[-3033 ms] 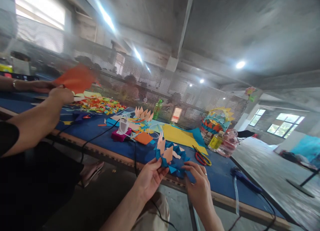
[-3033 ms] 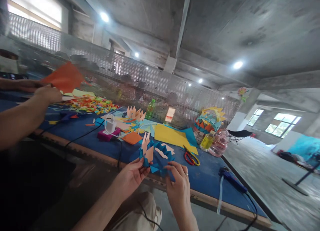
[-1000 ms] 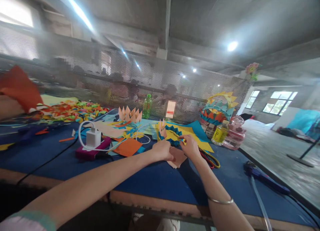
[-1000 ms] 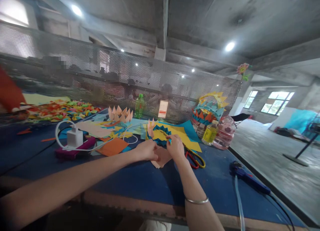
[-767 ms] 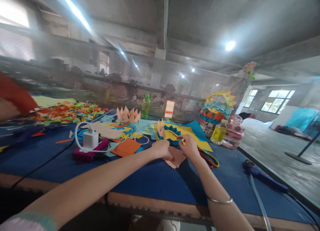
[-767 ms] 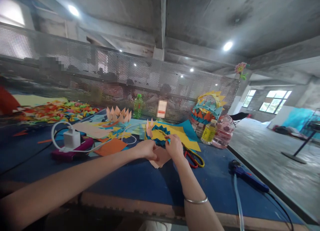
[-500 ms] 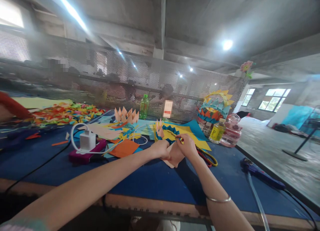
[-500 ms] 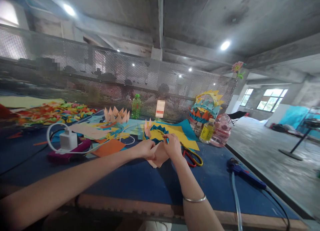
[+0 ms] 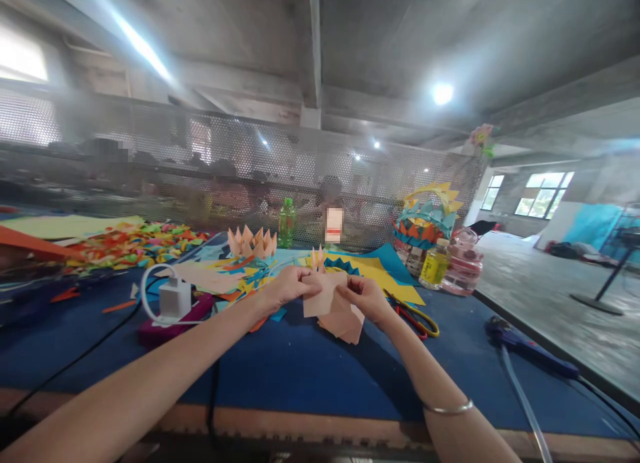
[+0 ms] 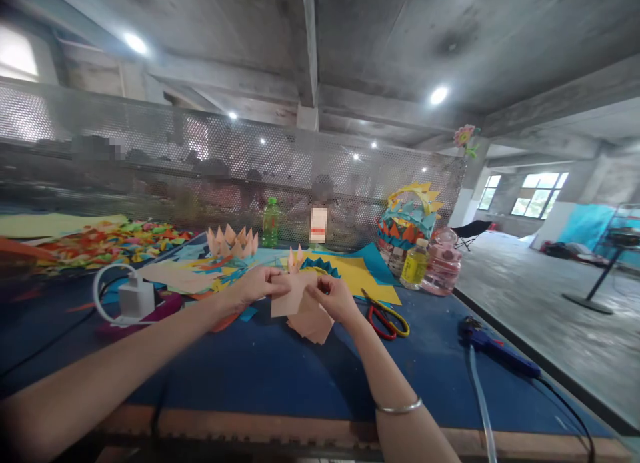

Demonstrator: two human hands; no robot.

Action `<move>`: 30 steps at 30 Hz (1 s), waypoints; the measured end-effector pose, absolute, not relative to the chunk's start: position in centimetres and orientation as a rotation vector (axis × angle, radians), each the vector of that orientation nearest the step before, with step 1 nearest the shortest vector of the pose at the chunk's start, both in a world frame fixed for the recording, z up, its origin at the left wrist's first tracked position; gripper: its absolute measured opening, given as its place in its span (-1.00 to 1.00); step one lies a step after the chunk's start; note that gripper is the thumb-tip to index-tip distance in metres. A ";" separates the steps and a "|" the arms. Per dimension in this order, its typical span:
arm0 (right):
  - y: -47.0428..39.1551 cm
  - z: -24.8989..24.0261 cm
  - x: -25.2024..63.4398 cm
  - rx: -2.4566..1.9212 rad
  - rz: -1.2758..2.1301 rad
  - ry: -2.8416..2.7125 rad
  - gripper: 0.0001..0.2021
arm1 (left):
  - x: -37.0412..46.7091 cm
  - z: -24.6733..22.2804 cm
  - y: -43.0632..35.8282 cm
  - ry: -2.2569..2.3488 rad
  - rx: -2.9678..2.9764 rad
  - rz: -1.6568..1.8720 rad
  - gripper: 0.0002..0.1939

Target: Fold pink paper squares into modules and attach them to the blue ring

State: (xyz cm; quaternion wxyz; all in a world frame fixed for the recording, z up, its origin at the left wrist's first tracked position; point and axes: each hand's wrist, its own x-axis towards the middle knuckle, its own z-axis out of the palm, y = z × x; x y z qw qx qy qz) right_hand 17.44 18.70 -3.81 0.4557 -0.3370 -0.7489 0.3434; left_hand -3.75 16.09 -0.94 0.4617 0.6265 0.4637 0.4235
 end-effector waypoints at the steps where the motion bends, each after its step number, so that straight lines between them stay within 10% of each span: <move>1: 18.8 -3.9 17.4 -0.826 0.855 -1.833 -0.55 | -3.9 -1.0 15.9 1.108 1.492 1.042 -0.70; 30: 17.6 -3.6 16.0 -0.758 0.727 -1.769 -0.71 | -4.4 -1.5 14.9 0.924 1.074 0.998 -0.86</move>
